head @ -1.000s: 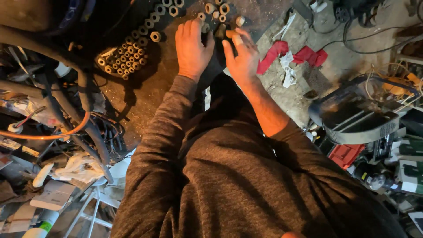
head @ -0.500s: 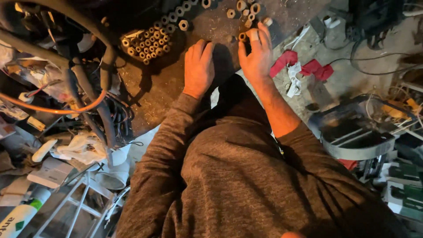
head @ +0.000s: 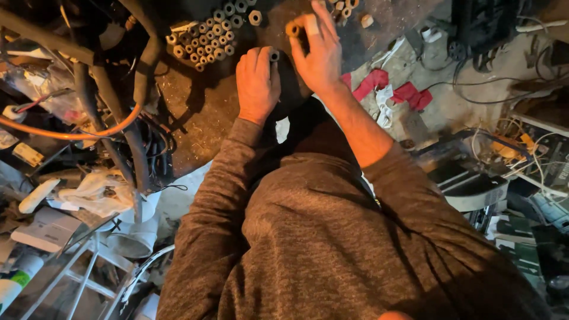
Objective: Sorting and organizing small metal appliance parts and sockets on a workbench.
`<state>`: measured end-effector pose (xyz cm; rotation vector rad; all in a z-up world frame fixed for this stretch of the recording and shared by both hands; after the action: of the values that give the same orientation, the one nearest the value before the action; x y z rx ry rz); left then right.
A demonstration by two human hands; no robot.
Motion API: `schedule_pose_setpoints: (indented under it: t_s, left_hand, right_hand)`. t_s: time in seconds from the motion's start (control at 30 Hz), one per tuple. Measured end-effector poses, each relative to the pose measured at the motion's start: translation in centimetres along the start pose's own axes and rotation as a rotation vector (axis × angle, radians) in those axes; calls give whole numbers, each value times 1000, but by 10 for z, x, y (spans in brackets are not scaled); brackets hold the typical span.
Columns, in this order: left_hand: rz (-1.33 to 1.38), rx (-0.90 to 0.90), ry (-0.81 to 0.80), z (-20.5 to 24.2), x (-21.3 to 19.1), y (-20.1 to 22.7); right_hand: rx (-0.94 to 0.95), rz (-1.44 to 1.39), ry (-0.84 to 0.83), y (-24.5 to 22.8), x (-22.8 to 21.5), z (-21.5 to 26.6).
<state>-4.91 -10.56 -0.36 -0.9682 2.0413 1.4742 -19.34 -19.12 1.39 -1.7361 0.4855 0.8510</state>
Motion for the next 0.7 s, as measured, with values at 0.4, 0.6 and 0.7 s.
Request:
schedule_pose_setpoints:
  t_s: [0.4, 0.6, 0.7]
  left_hand:
    - [-18, -76, 28, 0, -7, -14]
    - [46, -78, 74, 1, -15, -13]
    - [48, -65, 93, 0, -15, -14]
  right_hand:
    - [-71, 52, -101, 7, 20, -6]
    - [-100, 73, -122, -5, 23, -8]
    - [-138, 90, -83, -6, 24, -12]
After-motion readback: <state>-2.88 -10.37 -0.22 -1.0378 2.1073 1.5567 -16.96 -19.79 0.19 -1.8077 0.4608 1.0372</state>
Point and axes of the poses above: each hand's wrist, its own z-axis away from the middle knuckle, its own x-axis out of the palm, y = z × x, the point moved 6 cm from there along -z, towards the middle knuckle, and after that the axes turned 9 degrees about x, right-handed, at the moved point
